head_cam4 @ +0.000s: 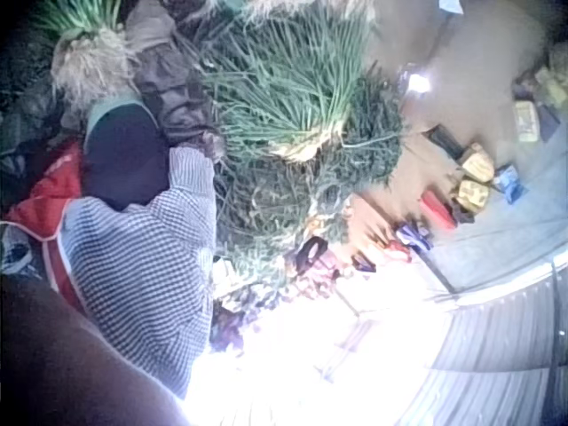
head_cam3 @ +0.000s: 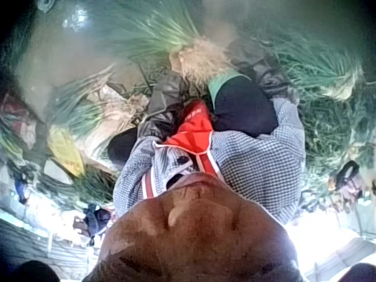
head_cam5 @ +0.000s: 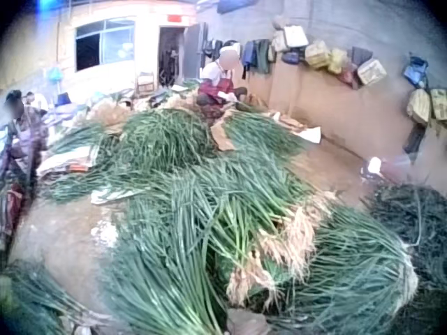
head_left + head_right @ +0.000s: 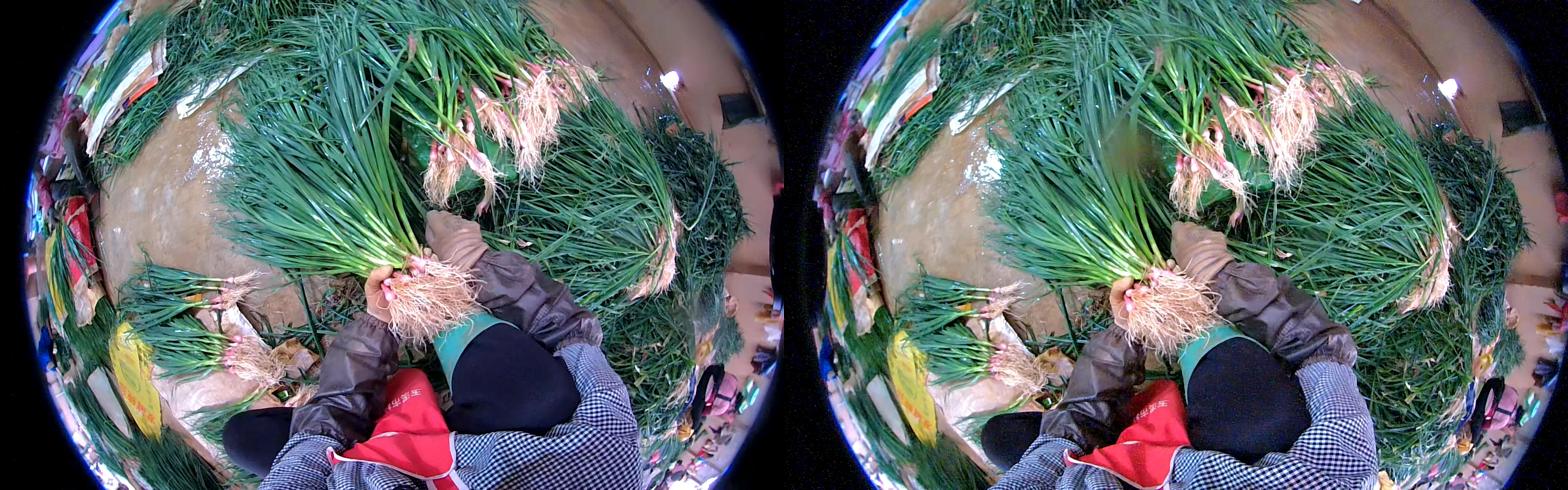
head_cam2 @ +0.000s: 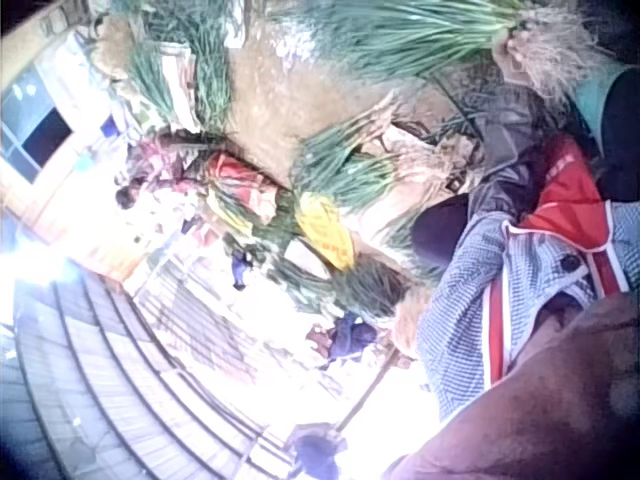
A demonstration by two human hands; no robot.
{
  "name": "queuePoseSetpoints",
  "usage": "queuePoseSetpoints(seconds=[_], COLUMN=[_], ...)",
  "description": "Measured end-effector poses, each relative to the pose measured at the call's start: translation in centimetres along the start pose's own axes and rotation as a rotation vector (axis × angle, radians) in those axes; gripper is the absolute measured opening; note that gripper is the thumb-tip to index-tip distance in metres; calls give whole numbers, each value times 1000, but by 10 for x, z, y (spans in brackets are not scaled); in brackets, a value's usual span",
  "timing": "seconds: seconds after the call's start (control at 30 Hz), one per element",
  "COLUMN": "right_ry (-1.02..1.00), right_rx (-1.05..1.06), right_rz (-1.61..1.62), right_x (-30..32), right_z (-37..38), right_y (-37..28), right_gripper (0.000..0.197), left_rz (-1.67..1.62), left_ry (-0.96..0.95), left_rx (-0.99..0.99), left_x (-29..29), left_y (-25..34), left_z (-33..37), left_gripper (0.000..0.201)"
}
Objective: The person is sorting and bundling green onions by hand, removing damaged leaves and grouping them into bunches on the floor.
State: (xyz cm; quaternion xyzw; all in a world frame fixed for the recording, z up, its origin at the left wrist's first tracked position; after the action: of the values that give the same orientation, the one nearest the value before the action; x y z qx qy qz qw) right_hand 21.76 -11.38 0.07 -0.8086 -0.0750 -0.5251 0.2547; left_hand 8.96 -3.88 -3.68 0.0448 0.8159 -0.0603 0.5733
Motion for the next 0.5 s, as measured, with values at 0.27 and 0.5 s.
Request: queuePoseSetpoints(seconds=[0.27, 0.5], right_ry=[-685, 518], right_rx=[-39, 21], right_rz=[-308, 121], right_x=[5, 139], right_z=[-26, 28], right_y=[26, 36], right_gripper=[35, 41], left_rz=[35, -60], left_ry=[-174, -329], left_rx=[-51, -78], left_x=[-52, -75], left_y=[6, 9], left_z=[-7, -1], left_gripper=[65, 81])
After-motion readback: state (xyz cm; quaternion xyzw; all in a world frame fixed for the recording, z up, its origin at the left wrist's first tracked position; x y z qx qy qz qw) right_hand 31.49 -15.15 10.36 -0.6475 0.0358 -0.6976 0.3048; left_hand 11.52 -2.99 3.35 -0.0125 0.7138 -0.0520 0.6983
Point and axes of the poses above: each hand's wrist, its own z-axis towards the middle knuckle, its own x-axis out of the back of the hand, y = z × x, the point moved 8 cm from there along z, towards the middle knuckle, and after that the axes turned 1 degree about -y, right-handed, at the moved point
